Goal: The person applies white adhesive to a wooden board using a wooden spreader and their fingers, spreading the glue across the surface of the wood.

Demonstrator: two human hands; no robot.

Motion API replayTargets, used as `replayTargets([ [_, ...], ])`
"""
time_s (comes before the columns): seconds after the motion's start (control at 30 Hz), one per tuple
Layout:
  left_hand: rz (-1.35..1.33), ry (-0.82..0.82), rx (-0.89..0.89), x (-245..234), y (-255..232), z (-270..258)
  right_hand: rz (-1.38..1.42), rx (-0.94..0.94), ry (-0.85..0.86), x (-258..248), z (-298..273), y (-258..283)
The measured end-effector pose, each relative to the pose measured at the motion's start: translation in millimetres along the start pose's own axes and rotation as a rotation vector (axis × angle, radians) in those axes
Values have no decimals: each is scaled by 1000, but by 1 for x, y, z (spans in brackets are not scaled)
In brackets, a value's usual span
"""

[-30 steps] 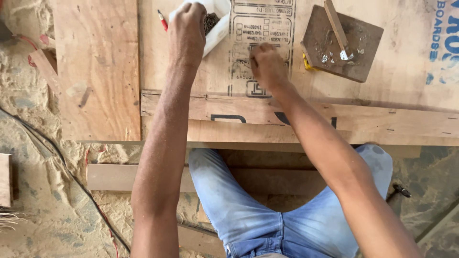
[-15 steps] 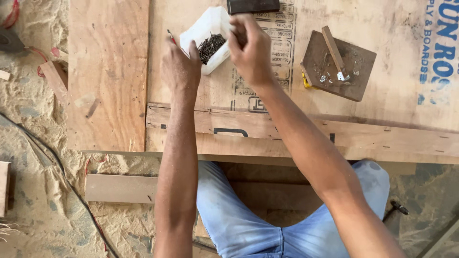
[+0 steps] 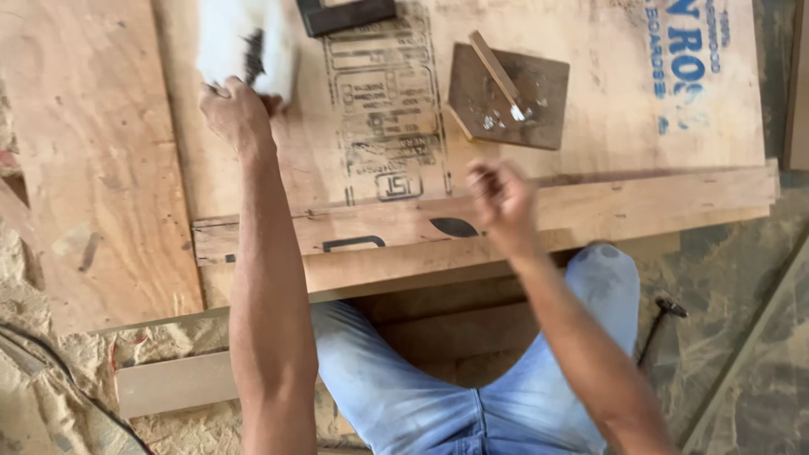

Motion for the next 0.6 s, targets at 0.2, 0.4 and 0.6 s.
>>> replayTargets([
  [0.2,197,74,321,59,57,-81,-726,-362,258,-112,87,-47],
  [0.4,657,714,701,152,131,-189,-979,-151,813,-108,133,-85],
  [0.6,855,727,568,196,161,-186,-776,-67,670,-103,118,-74],
])
Point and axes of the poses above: each hand's wrist, its own z-axis towards the middle knuckle, its own x-axis out of the palm, y = z × x, the point moved 3 cm from there along z, towards the middle knuckle, and after that the axes turned 8 degrees about -x, right-handed, at the moved point
